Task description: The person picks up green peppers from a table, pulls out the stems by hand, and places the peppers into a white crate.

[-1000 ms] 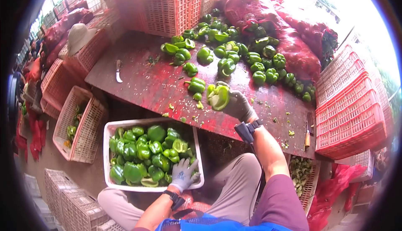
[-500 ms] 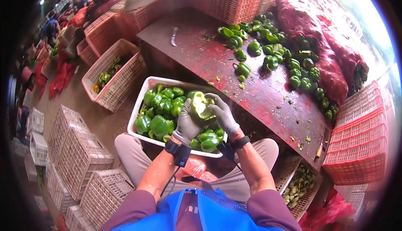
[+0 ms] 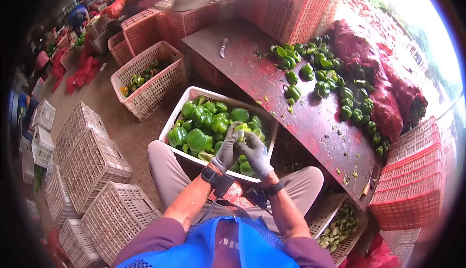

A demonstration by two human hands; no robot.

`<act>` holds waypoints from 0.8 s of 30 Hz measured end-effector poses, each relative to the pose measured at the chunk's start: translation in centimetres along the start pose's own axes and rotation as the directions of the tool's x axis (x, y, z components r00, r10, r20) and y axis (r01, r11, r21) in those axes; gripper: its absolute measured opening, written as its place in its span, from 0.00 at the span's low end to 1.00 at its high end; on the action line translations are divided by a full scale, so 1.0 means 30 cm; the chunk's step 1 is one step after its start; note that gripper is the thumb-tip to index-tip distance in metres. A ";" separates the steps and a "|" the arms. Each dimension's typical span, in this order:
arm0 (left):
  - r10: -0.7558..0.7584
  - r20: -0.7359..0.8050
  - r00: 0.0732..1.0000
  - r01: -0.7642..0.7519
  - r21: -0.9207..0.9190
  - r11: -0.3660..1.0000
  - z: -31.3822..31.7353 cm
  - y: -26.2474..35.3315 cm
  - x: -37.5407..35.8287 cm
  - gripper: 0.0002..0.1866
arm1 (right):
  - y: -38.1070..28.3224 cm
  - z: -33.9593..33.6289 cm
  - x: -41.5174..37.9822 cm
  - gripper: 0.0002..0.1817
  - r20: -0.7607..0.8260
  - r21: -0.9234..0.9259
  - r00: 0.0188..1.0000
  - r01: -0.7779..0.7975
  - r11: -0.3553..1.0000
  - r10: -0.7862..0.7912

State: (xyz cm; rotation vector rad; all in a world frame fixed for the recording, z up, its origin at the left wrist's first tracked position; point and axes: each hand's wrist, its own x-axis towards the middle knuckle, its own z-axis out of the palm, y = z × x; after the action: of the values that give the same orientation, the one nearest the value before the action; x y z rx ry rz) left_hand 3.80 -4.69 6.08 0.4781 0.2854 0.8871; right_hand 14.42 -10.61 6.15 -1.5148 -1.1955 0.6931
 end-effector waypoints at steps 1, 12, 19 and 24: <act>-0.068 0.006 0.998 0.068 0.040 0.997 0.007 0.020 -0.019 0.16 | 0.005 -0.004 0.000 0.19 0.057 0.148 0.996 -0.074 0.986 0.066; 0.060 -0.101 0.993 0.024 0.673 0.739 -0.074 -0.007 0.011 0.19 | 0.098 0.006 -0.084 0.10 0.282 -0.260 0.959 0.097 0.961 -0.021; 0.372 0.195 0.908 -0.207 0.978 -0.007 -0.148 0.162 0.014 0.25 | -0.006 -0.481 -0.131 0.06 -0.375 -0.522 0.910 -0.047 0.852 -0.179; -0.030 0.316 0.948 -0.288 0.816 -0.501 -0.165 -0.093 -0.016 0.34 | 0.061 -0.837 -0.360 0.06 -0.683 -0.513 0.719 -0.343 0.787 -0.131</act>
State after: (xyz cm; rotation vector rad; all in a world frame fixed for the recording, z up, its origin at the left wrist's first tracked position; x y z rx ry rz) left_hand 3.25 -5.18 0.42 2.5642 0.8988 0.5171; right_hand 33.54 -29.82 10.18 -2.1422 -0.7424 -0.2778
